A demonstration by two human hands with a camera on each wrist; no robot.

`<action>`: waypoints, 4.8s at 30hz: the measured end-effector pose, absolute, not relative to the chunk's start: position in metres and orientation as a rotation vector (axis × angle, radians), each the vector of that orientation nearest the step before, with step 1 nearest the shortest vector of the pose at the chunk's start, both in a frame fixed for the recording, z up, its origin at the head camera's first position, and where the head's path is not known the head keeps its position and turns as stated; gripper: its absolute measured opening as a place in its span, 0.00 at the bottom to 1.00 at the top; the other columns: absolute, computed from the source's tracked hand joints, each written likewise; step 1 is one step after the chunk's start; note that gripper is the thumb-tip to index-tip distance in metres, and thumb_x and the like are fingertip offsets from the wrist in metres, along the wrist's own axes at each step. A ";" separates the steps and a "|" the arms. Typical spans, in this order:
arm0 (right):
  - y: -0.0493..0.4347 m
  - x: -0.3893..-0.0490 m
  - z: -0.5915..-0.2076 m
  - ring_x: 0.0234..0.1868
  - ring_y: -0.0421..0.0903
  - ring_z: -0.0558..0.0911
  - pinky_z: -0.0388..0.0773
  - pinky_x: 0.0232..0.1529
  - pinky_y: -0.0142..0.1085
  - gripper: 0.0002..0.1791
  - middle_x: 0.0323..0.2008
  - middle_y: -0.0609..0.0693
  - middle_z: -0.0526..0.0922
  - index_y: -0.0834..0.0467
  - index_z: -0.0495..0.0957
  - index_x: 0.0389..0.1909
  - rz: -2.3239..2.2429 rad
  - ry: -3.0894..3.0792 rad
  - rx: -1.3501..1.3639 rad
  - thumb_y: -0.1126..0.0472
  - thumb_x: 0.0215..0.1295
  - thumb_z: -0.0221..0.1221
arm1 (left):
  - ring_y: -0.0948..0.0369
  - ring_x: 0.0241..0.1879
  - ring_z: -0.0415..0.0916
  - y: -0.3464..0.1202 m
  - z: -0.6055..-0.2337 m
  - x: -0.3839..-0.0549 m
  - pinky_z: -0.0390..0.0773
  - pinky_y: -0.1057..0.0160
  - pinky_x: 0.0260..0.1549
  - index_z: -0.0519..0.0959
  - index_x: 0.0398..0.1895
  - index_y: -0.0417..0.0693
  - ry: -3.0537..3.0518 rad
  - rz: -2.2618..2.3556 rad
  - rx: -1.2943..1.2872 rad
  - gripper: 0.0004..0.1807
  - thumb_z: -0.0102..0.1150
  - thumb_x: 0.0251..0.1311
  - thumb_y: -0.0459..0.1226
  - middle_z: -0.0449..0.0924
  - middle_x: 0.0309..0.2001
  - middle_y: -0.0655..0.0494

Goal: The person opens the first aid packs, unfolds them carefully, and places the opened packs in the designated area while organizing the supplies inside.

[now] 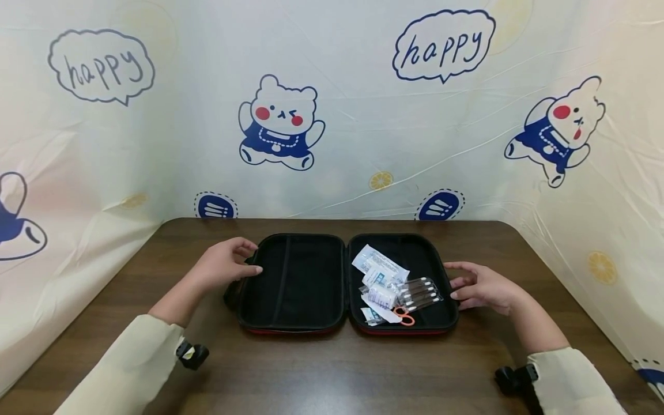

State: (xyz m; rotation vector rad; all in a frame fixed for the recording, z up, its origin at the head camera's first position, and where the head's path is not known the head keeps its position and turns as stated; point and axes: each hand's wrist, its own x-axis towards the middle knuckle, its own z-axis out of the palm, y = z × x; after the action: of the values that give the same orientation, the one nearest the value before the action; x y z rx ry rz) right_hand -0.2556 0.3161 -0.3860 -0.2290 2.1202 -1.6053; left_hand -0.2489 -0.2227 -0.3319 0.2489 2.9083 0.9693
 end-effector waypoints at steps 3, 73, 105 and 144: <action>0.316 -0.255 -0.386 0.43 0.51 0.82 0.82 0.46 0.48 0.46 0.50 0.64 0.77 0.67 0.47 0.73 -1.618 2.102 -0.237 0.71 0.59 0.64 | 0.46 0.50 0.78 -0.207 -0.326 -0.251 0.82 0.50 0.41 0.73 0.58 0.43 2.858 1.024 0.339 0.27 0.69 0.57 0.43 0.74 0.57 0.35; 0.318 -0.254 -0.396 0.46 0.52 0.82 0.81 0.48 0.49 0.46 0.53 0.65 0.75 0.69 0.49 0.73 -1.650 2.131 -0.246 0.68 0.60 0.65 | 0.68 0.42 0.79 -0.031 -0.352 -0.294 0.77 0.69 0.44 0.87 0.44 0.53 2.411 0.779 1.021 0.16 0.75 0.49 0.36 0.85 0.39 0.66; 0.320 -0.252 -0.399 0.47 0.52 0.82 0.81 0.49 0.48 0.44 0.55 0.63 0.75 0.67 0.49 0.74 -1.653 2.095 -0.250 0.67 0.63 0.63 | 0.59 0.41 0.79 -0.126 -0.337 -0.279 0.81 0.61 0.46 0.87 0.45 0.53 2.464 1.180 0.893 0.15 0.73 0.52 0.39 0.84 0.43 0.60; 0.319 -0.250 -0.398 0.47 0.51 0.82 0.81 0.48 0.47 0.44 0.54 0.63 0.76 0.67 0.50 0.74 -1.665 2.105 -0.239 0.67 0.62 0.64 | 0.53 0.40 0.78 -0.255 -0.341 -0.268 0.82 0.55 0.43 0.87 0.40 0.46 2.606 1.065 0.493 0.15 0.74 0.46 0.28 0.80 0.47 0.48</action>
State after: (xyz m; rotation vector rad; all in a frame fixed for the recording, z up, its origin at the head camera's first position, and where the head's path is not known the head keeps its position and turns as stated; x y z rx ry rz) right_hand -0.2502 0.3186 -0.3979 -0.2393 2.1051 -1.6647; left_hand -0.2681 -0.2548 -0.3412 0.4934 2.6057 1.0653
